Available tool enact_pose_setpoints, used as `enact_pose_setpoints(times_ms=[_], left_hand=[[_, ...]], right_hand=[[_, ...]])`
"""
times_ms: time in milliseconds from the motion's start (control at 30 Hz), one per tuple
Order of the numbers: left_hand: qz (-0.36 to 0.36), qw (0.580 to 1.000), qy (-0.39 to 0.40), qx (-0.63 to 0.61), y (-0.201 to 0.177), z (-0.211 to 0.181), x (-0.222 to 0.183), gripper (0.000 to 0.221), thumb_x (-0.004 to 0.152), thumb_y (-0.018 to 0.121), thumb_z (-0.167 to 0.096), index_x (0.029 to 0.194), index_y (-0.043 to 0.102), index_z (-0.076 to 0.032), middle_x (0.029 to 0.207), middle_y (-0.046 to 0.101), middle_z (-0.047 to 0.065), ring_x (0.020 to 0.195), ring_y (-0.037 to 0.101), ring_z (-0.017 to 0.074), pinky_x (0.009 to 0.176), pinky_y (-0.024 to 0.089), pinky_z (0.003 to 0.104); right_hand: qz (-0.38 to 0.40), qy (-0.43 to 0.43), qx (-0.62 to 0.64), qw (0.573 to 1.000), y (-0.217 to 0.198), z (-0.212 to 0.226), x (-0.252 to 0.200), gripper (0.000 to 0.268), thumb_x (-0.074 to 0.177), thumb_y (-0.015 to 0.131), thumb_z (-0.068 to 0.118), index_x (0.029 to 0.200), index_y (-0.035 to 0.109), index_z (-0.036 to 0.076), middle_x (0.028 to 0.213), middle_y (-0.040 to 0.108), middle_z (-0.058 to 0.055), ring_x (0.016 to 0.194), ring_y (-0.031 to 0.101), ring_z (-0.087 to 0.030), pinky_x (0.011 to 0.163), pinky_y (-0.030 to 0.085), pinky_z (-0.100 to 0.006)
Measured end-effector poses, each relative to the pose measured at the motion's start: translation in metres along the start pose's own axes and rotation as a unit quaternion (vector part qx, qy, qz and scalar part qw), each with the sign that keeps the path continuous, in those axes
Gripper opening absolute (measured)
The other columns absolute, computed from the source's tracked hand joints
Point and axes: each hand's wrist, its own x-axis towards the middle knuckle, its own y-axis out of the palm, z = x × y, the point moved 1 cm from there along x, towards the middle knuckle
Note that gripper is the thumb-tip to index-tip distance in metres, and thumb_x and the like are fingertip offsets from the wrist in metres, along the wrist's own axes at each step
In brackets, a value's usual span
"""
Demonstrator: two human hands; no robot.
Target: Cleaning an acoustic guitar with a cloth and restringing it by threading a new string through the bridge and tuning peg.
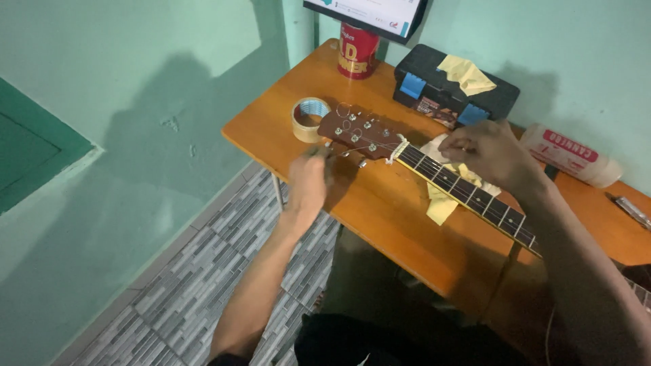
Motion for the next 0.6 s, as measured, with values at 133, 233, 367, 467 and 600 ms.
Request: enact_pose_setpoints(times_ms=[133, 233, 367, 467, 600], left_hand=[[0.033, 0.987, -0.139, 0.071, -0.003, 0.028, -0.015, 0.026, 0.068, 0.076, -0.004, 0.093, 0.078, -0.008, 0.080, 0.073, 0.015, 0.085, 0.072, 0.0401, 0.079, 0.058, 0.050], [0.039, 0.939, -0.261, -0.219, -0.037, 0.023, -0.033, 0.021, 0.074, 0.072, -0.014, 0.094, 0.079, -0.011, 0.080, 0.074, 0.011, 0.077, 0.071, 0.0216, 0.069, 0.056, 0.034], [0.170, 0.831, -0.312, -0.428, -0.063, 0.000, -0.045, 0.057, 0.085, 0.078, -0.002, 0.139, 0.061, -0.001, 0.081, 0.072, 0.017, 0.062, 0.066, 0.0199, 0.054, 0.050, 0.026], [0.220, 0.898, -0.258, -0.280, -0.053, 0.001, -0.051, 0.048, 0.089, 0.076, -0.021, 0.132, 0.064, -0.004, 0.086, 0.075, 0.019, 0.079, 0.072, 0.0297, 0.068, 0.052, 0.037], [0.056, 0.989, -0.135, -0.018, -0.050, -0.031, -0.013, 0.036, 0.102, 0.065, -0.030, 0.123, 0.070, -0.001, 0.102, 0.077, 0.020, 0.097, 0.074, 0.0376, 0.087, 0.058, 0.047]], right_hand=[[-0.016, 0.049, -0.016, 0.999, 0.026, -0.023, 0.001, 0.023, 0.094, 0.079, 0.033, 0.109, 0.081, 0.017, 0.095, 0.078, -0.012, 0.096, 0.074, -0.035, 0.082, 0.058, -0.048], [-0.013, 0.081, 0.066, 0.994, 0.028, 0.013, -0.001, 0.022, 0.089, 0.079, 0.029, 0.108, 0.081, 0.017, 0.098, 0.079, -0.014, 0.100, 0.074, -0.035, 0.085, 0.057, -0.049], [-0.056, 0.090, 0.197, 0.975, 0.046, 0.025, 0.003, 0.020, 0.087, 0.078, 0.013, 0.106, 0.080, 0.007, 0.088, 0.075, -0.017, 0.075, 0.069, -0.028, 0.064, 0.059, -0.039], [-0.081, 0.039, 0.066, 0.994, 0.074, 0.010, 0.013, 0.015, 0.084, 0.081, 0.021, 0.099, 0.083, 0.018, 0.083, 0.077, -0.011, 0.083, 0.073, -0.034, 0.073, 0.059, -0.047], [-0.104, 0.066, -0.043, 0.991, 0.097, -0.009, 0.022, 0.013, 0.085, 0.080, 0.034, 0.096, 0.081, 0.029, 0.081, 0.073, 0.003, 0.086, 0.070, -0.021, 0.073, 0.060, -0.039]])
